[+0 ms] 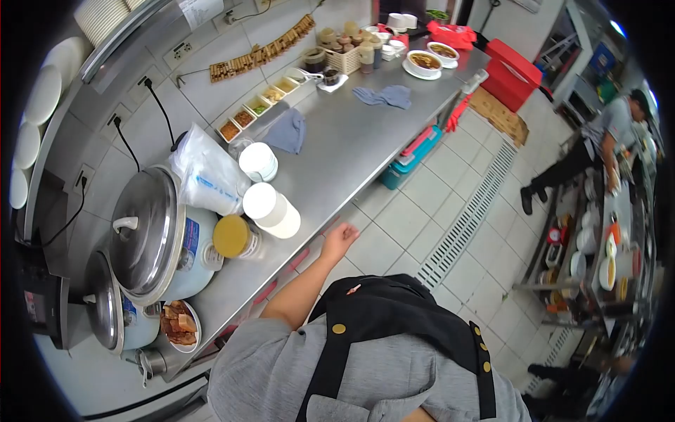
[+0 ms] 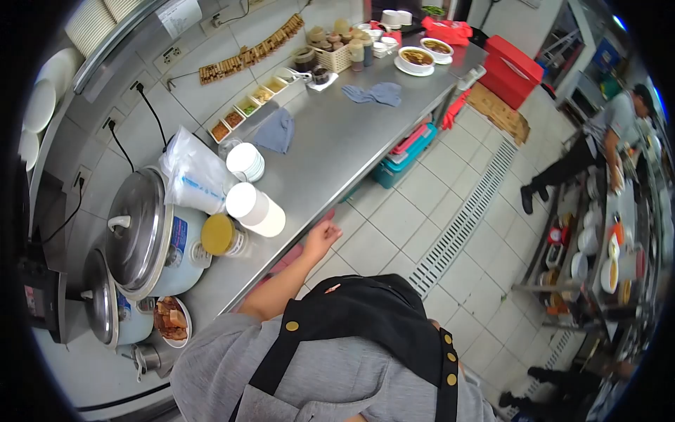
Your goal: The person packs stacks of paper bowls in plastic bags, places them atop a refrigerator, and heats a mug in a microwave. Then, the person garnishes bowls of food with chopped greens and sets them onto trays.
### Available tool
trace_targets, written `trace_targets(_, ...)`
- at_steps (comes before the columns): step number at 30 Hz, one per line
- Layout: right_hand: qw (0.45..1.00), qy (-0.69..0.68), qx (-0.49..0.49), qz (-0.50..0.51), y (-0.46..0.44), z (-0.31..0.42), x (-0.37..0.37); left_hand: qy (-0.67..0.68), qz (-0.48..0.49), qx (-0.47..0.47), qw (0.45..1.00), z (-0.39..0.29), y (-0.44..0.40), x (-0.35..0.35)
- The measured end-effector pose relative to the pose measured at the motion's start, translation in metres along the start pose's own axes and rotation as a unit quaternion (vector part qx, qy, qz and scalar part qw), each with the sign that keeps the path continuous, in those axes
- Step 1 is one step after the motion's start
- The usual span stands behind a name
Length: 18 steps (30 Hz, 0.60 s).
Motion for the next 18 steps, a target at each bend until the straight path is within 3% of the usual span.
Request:
trace_targets(2, 1.000, -0.001, 0.004, -0.010, -0.032, 0.002, -0.034, 0.005, -0.022, -0.024, 0.999, -0.036, -0.053, -0.006)
trace_targets(5, 1.000, 0.013, 0.000, -0.018, -0.090, 0.004, -0.088, 0.117, -0.064, -0.017, 0.991, -0.074, -0.120, -0.030)
trace_targets(9, 0.997, 0.062, -0.046, -0.017, -0.194, 0.024, -0.171, 0.200, -0.265, 0.014, 0.943, -0.089, -0.199, -0.110)
trace_targets(12, 0.974, 0.169, -0.149, -0.014, -0.270, 0.063, -0.237, 0.107, -0.473, 0.001, 0.875, -0.070, -0.243, -0.196)
trace_targets(15, 0.894, 0.355, -0.270, 0.046, -0.353, 0.125, -0.279, 0.057, -0.559, -0.065, 0.824, -0.080, -0.279, -0.258)
trace_targets(16, 0.988, 0.092, -0.121, -0.006, -0.373, 0.133, -0.310, -0.056, -0.573, -0.070, 0.815, -0.093, -0.290, -0.273)
trace_targets(17, 0.969, 0.134, -0.198, -0.056, -0.400, 0.161, -0.331, -0.170, -0.574, -0.073, 0.798, -0.101, -0.302, -0.280)
trace_targets(18, 0.965, 0.123, -0.222, -0.069, -0.404, 0.209, -0.357, -0.204, -0.549, -0.162, 0.794, -0.097, -0.313, -0.285)
Point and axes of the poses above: each hand's wrist, its own y-axis away from the middle knuckle, its own x-axis out of the palm, z = x × y, the point moved 9 cm from there along -y, towards the middle knuckle, and after that the axes turned 15 degrees about -x, right-handed, at the moved point
